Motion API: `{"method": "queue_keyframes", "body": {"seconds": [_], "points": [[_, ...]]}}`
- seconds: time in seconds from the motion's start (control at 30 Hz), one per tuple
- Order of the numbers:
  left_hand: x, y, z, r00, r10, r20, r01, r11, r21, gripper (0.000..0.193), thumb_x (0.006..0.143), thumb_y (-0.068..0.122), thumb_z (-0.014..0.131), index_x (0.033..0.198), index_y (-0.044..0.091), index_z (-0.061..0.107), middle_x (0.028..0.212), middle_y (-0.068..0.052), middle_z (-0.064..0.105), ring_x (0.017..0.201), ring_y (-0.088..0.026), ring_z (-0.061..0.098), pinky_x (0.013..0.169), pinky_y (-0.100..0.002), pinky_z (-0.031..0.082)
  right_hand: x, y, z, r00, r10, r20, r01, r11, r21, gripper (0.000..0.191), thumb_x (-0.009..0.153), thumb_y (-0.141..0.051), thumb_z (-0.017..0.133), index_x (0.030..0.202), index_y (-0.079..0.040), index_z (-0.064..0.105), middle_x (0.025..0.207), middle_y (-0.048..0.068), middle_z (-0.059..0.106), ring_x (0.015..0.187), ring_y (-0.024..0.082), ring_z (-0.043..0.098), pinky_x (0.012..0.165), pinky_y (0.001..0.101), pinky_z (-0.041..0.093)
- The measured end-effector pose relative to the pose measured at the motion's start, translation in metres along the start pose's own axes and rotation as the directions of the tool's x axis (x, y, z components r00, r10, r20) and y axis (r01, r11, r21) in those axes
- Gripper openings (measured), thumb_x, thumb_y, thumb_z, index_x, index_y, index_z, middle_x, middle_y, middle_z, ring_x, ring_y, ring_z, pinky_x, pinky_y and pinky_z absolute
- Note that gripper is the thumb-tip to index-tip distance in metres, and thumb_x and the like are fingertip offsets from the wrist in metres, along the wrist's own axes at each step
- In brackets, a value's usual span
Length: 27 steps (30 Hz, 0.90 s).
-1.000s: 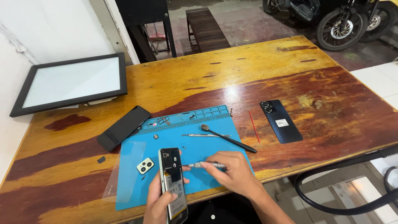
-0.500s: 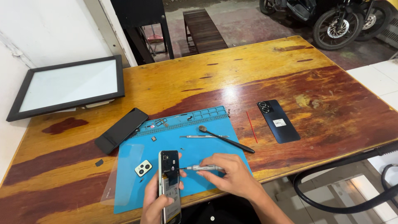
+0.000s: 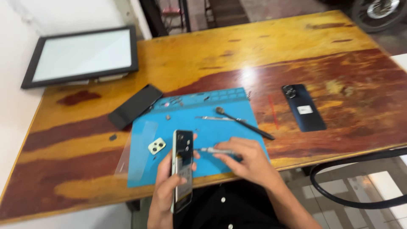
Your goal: The person disassembles a smartphone on a blue mat, using a screwdriver to remove screws and a brush to clean internal components. They handle the camera module and battery area, then reposition the phone to continue working on the interior.
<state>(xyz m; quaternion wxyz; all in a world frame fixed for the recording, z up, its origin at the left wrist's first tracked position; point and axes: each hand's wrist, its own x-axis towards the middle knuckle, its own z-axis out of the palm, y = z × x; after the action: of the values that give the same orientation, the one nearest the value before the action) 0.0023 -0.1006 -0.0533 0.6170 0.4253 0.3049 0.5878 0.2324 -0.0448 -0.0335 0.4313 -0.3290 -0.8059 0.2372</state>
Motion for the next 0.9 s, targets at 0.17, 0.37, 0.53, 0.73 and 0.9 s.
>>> {"method": "queue_keyframes", "body": {"seconds": [0.17,0.37,0.53,0.73,0.9], "points": [[0.0012,0.0006,0.0032,0.996,0.073,0.055,-0.074,0.997,0.006,0.084,0.064,0.01,0.053,0.144,-0.012,0.049,0.153,-0.023,0.051,0.115,-0.027,0.058,0.094,-0.037,0.049,0.0002,-0.0016,0.0027,0.994,0.074,-0.078,-0.076,0.997,-0.025,0.013,0.085,-0.012,0.082,0.094,-0.003,0.077,0.08,0.009,0.076,0.064,0.017,0.072,0.055,0.0274,0.052],[0.001,0.0035,0.005,0.995,0.067,0.07,-0.068,0.998,0.015,0.085,0.062,0.01,0.051,0.144,-0.012,0.05,0.156,-0.023,0.049,0.118,-0.028,0.058,0.095,-0.038,0.049,0.0003,-0.0029,0.0006,0.995,0.081,-0.065,-0.08,0.997,0.018,0.014,0.084,-0.011,0.082,0.093,-0.002,0.077,0.078,0.008,0.076,0.061,0.015,0.071,0.052,0.026,0.05],[-0.0002,0.0051,0.0079,0.998,0.055,0.044,-0.055,0.998,0.014,0.083,0.062,0.01,0.051,0.142,-0.012,0.052,0.156,-0.023,0.049,0.118,-0.028,0.058,0.096,-0.038,0.049,0.0002,-0.0023,0.001,0.995,0.077,-0.066,-0.078,0.997,-0.008,0.014,0.084,-0.012,0.082,0.093,-0.003,0.078,0.076,0.008,0.075,0.059,0.016,0.069,0.052,0.0271,0.049],[-0.0022,0.0073,0.0085,0.999,0.034,0.022,-0.034,0.999,0.013,0.083,0.06,0.009,0.05,0.141,-0.013,0.053,0.155,-0.024,0.05,0.116,-0.027,0.058,0.098,-0.038,0.048,0.001,-0.002,0.0001,0.998,0.009,-0.061,-0.011,0.999,-0.032,0.016,0.083,-0.013,0.082,0.095,-0.004,0.077,0.077,0.008,0.074,0.06,0.017,0.069,0.053,0.028,0.049],[-0.0006,0.0055,0.0063,0.999,0.032,0.029,-0.032,0.999,-0.012,0.084,0.06,0.006,0.049,0.141,-0.012,0.052,0.155,-0.024,0.048,0.116,-0.027,0.057,0.099,-0.039,0.047,0.0017,-0.0031,-0.0016,1.0,-0.01,-0.024,0.01,1.0,-0.022,0.018,0.08,-0.012,0.082,0.096,-0.005,0.078,0.077,0.008,0.074,0.057,0.018,0.067,0.051,0.0288,0.048]]}}
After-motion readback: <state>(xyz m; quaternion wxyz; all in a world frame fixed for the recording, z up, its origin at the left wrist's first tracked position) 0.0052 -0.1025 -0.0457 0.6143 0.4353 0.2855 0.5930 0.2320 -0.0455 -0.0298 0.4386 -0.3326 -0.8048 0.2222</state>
